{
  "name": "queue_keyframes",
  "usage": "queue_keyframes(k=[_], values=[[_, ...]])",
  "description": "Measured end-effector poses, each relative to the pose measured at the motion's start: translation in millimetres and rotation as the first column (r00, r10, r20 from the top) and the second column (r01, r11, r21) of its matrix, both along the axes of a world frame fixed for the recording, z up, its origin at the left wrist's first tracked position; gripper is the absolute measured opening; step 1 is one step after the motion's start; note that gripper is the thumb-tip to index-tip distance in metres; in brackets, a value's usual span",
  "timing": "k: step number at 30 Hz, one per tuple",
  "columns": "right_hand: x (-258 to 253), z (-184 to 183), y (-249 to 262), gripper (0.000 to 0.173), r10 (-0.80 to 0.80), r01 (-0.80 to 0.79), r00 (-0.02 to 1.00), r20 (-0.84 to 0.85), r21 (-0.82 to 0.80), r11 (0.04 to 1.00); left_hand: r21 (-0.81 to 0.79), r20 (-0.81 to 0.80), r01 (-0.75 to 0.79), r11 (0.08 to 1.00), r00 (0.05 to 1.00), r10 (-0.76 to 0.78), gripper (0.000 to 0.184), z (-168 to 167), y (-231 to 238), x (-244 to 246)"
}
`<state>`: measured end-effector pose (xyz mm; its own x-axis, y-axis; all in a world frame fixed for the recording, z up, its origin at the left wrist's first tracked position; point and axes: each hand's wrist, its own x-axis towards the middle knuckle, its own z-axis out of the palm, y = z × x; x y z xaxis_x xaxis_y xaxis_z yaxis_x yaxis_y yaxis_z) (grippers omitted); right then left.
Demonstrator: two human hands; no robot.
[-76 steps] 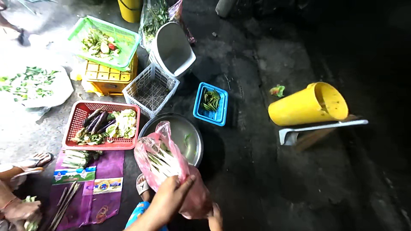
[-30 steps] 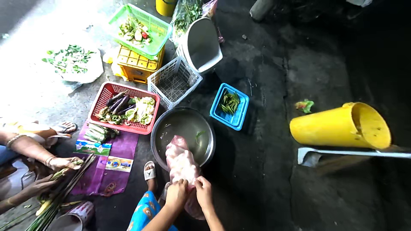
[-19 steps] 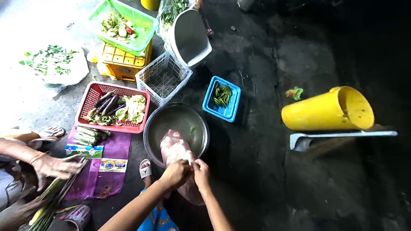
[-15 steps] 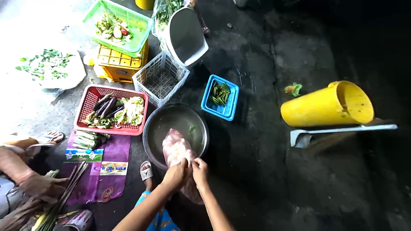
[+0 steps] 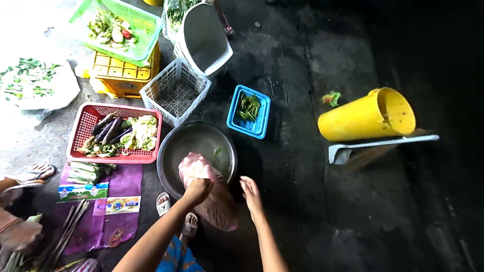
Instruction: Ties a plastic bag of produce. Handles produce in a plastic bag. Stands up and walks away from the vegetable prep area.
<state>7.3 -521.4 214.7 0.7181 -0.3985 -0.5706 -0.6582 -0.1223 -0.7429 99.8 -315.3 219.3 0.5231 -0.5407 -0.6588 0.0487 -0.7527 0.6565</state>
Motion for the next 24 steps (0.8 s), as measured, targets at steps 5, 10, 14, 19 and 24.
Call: queue_keyframes(k=[5, 10, 14, 19, 24], values=[[-99, -59, -5, 0.068, -0.265, 0.439, 0.774, -0.575, 0.187, 0.879, -0.045, 0.028, -0.064, 0.997, 0.997, 0.065, 0.046, 2, 7, 5], [-105, -92, 21, 0.032, -0.5, 0.543, 0.805, -0.318, 0.058, 0.838, -0.105, 0.035, -0.165, 0.981, 0.985, 0.17, 0.044, 8, 15, 13], [-80, -65, 10, 0.025, -0.579, 0.586, 0.811, -0.088, 0.132, 0.8, -0.11, 0.007, -0.302, 0.947, 0.953, 0.304, 0.043, 13, 30, 36], [-37, -17, -18, 0.006, -0.469, 0.453, 0.883, 0.023, 0.224, 0.863, -0.204, -0.078, -0.532, 0.822, 0.846, 0.528, 0.038, 28, 48, 59], [11, 40, -7, 0.008, -0.454, 0.401, 0.859, 0.235, 0.242, 0.884, -0.217, -0.154, -0.767, 0.604, 0.638, 0.754, 0.033, 43, 84, 86]])
